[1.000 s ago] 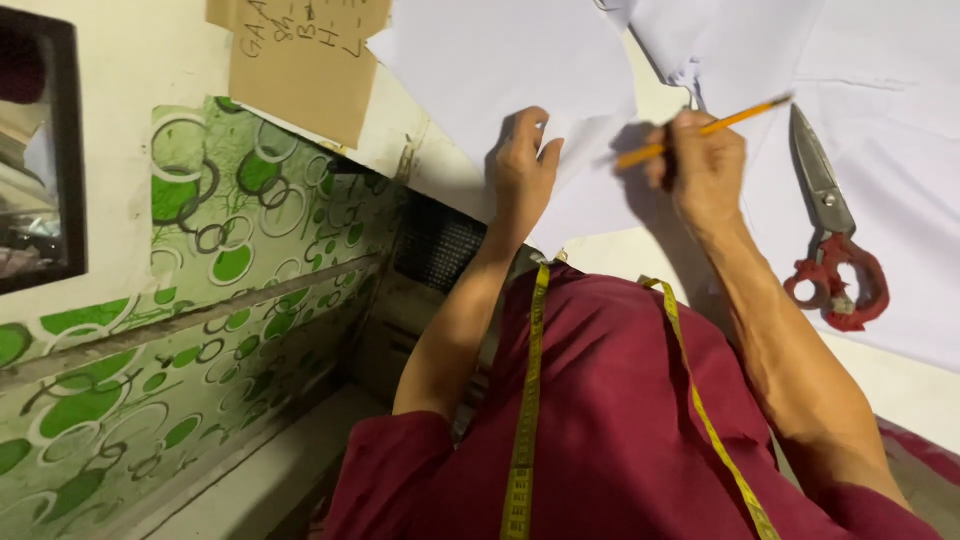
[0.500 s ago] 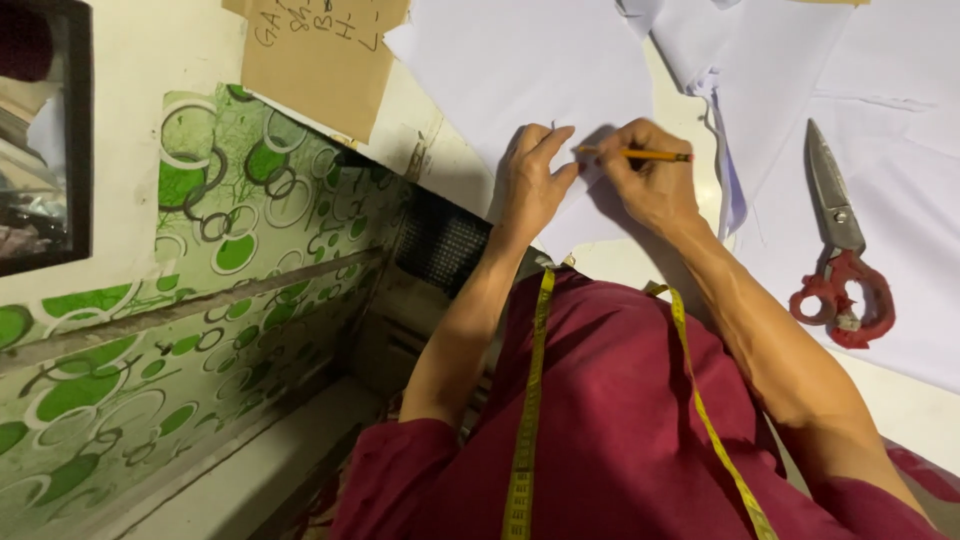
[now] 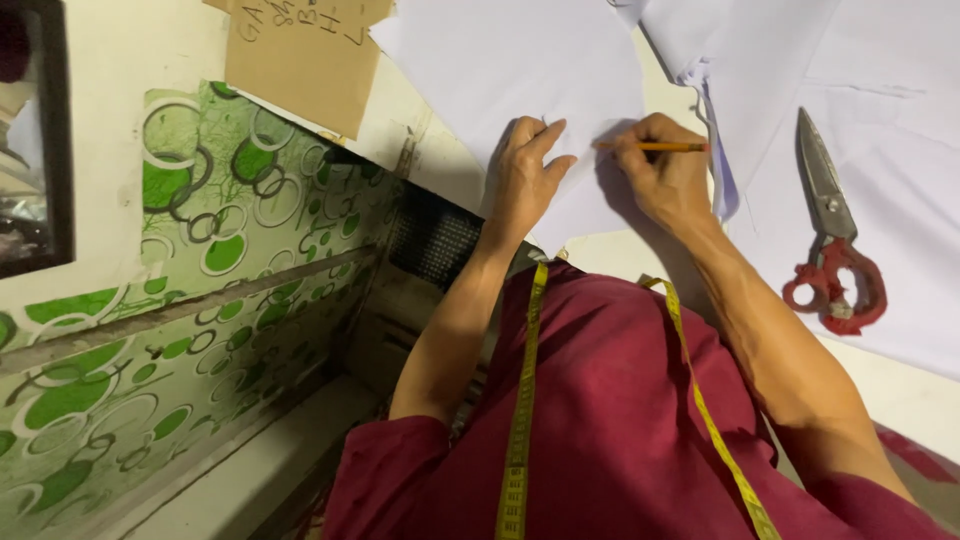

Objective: Cutting fabric using paper patterns as a guide, marking with a pencil, and organizing the pattern pieces.

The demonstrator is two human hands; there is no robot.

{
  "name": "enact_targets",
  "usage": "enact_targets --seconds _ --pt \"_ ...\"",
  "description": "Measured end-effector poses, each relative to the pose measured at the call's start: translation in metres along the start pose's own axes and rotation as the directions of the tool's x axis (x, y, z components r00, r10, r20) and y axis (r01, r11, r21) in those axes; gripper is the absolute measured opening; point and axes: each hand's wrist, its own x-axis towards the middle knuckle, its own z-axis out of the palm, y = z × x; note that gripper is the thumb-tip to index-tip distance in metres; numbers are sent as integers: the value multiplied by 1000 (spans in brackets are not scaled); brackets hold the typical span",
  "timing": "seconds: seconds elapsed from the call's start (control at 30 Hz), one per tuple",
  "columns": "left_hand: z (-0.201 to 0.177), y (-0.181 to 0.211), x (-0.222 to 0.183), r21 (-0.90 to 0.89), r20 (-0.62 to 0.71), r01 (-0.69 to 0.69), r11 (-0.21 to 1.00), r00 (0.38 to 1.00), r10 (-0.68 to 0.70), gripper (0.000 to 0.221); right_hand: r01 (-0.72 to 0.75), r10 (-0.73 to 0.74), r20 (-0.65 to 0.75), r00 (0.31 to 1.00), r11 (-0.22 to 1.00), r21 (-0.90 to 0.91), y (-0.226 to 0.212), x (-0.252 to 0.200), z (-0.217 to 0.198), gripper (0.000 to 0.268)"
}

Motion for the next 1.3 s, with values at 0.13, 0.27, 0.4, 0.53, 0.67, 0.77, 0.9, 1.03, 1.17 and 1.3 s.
enact_targets --seconds 0.13,0.27,0.4,0.53,0.67,0.77,0.9,1.03,1.17,1.3 --pt "-8 40 -5 251 18 52 967 998 -58 62 -44 35 -110 993 996 -82 4 -30 -39 6" --pt "-1 73 -3 321 167 184 929 954 -247 98 -151 136 -136 981 982 -110 3 -61 -56 11" --pt "5 78 -3 469 266 166 867 910 -318 109 -214 207 -87 975 974 -81 -2 -76 -43 3" --pt "4 81 -1 492 266 197 848 893 -362 109 -236 227 -121 966 970 -64 10 -82 -39 2" --pt "5 80 1 504 272 190 842 891 -364 110 -233 216 -174 961 968 -87 -1 -80 -38 4" --pt "8 78 -3 496 263 191 847 896 -356 111 -249 243 -160 957 968 -18 -8 -78 -33 5" --pt "12 72 -3 438 254 224 870 898 -359 114 -286 278 -158 948 958 -30 -9 -82 -49 14" --pt "9 67 -7 307 211 219 926 933 -290 115 -288 266 -155 951 948 -138 -28 -79 -67 32" --pt "11 55 -5 145 90 236 961 964 -251 105 -332 331 -48 942 906 -262 -16 -70 -57 46" --pt "24 31 -16 -85 78 224 971 973 -218 79 -260 351 33 936 750 -608 6 -65 -28 32"
